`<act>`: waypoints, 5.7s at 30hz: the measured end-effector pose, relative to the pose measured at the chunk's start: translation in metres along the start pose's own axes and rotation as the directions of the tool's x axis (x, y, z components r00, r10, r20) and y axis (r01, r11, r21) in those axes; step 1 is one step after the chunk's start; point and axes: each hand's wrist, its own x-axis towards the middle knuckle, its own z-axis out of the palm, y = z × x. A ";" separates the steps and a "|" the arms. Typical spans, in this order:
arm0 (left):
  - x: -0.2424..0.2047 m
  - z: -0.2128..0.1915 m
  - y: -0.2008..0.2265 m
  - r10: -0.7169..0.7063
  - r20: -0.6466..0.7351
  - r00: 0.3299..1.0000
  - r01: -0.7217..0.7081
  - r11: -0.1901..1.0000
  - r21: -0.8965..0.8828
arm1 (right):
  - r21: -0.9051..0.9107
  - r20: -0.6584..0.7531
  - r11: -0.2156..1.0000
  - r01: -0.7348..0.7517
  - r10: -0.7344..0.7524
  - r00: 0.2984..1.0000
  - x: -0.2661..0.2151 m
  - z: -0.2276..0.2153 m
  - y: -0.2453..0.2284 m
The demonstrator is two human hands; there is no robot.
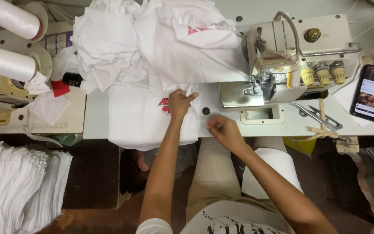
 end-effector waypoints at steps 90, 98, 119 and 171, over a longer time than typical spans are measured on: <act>-0.266 0.142 -0.181 0.562 0.823 0.081 -0.941 0.315 -0.123 | 0.131 -0.210 0.842 -0.523 0.539 0.816 -0.241 -0.118 0.138; -0.242 0.152 -0.111 0.286 0.958 0.018 -0.943 0.323 -0.079 | 0.000 0.080 0.900 -0.435 0.434 0.898 -0.254 -0.091 0.124; -0.260 0.116 0.041 0.361 0.471 0.805 -0.188 0.908 -0.375 | 0.137 -0.272 0.900 -0.414 0.436 0.858 -0.265 -0.222 0.051; -0.246 -0.117 0.213 0.570 -0.053 0.820 -0.569 0.802 -0.181 | 0.169 -0.119 0.931 0.323 -0.306 0.944 -0.167 -0.214 -0.110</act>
